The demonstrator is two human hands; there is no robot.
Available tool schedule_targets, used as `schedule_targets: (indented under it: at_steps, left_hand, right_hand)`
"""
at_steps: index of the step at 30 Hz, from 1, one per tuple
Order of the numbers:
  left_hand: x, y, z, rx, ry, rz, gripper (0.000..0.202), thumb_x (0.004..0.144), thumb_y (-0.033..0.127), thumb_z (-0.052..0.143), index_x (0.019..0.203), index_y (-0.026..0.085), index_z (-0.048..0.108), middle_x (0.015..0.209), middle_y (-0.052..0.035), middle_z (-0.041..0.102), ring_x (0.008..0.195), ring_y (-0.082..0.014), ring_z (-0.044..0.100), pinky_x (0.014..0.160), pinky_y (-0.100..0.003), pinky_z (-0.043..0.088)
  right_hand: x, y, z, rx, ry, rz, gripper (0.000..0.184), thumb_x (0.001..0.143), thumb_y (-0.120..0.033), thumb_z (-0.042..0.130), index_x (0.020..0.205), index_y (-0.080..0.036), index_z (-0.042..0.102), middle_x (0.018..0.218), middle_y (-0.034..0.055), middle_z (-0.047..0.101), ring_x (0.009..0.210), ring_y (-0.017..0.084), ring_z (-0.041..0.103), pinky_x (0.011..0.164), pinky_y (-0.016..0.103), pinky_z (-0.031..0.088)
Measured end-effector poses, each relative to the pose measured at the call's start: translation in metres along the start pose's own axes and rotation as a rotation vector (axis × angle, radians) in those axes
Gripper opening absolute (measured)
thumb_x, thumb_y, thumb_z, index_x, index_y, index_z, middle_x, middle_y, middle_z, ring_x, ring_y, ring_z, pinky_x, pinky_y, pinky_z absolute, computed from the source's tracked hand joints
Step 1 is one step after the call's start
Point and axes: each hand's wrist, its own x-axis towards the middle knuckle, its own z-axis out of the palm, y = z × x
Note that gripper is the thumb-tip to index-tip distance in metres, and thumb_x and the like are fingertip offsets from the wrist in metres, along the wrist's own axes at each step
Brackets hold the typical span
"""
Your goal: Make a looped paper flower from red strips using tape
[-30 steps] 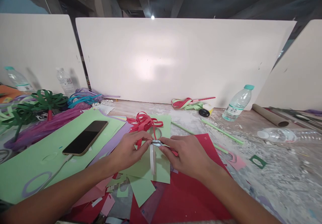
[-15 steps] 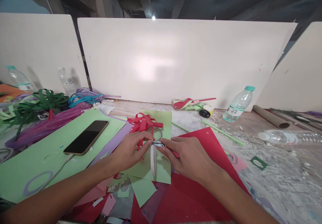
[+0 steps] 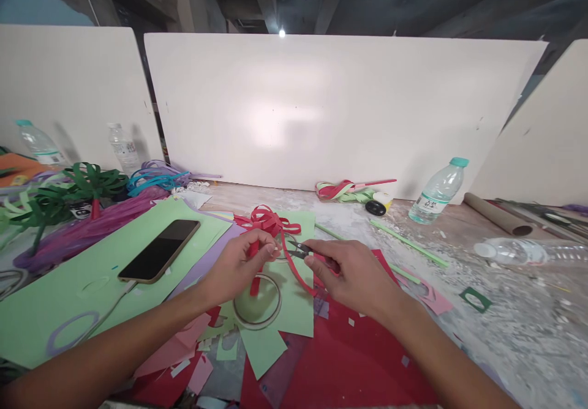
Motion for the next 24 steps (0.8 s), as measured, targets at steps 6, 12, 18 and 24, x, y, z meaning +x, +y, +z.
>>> schedule_targets:
  at_steps: [6,12,18,24]
  left_hand:
    - [0.005,-0.006,-0.002,-0.164,0.059,-0.016,0.024,0.089,0.038,0.048,0.081,0.017,0.056,0.079,-0.0024,0.061,0.077,-0.0147,0.057,0.073,-0.027,0.047]
    - [0.003,-0.003,-0.001,-0.099,0.033,0.007,0.021,0.088,0.035,0.049,0.080,0.017,0.057,0.078,-0.0012,0.060,0.073,-0.0137,0.055,0.068,-0.025,0.045]
    - [-0.004,0.003,0.004,0.008,-0.079,0.069,0.021,0.090,0.030,0.044,0.078,0.018,0.057,0.069,0.0016,0.055,0.064,-0.0117,0.050,0.060,-0.022,0.040]
    - [-0.004,0.000,0.007,0.097,-0.077,0.124,0.015,0.088,0.024,0.046,0.079,0.018,0.056,0.073,0.0005,0.060,0.069,-0.0127,0.054,0.064,-0.024,0.042]
  right_hand:
    - [0.004,0.033,0.004,0.076,-0.199,0.020,0.032,0.091,-0.042,0.044,0.087,-0.025,0.071,0.056,0.0010,0.061,0.047,0.016,0.050,0.045,0.025,0.034]
    - [0.006,0.035,0.013,0.117,-0.217,0.000,0.024,0.085,-0.039,0.055,0.077,-0.023,0.070,0.078,0.0050,0.065,0.069,0.020,0.058,0.059,0.029,0.044]
    - [0.007,-0.009,0.026,0.433,0.080,0.029,0.020,0.085,-0.038,0.057,0.086,-0.022,0.068,0.081,0.0043,0.065,0.072,0.017,0.059,0.062,0.027,0.046]
    - [0.005,-0.023,0.031,0.721,0.027,0.144,0.023,0.082,-0.042,0.059,0.079,-0.020,0.066,0.069,0.0019,0.058,0.063,0.015,0.051,0.053,0.025,0.038]
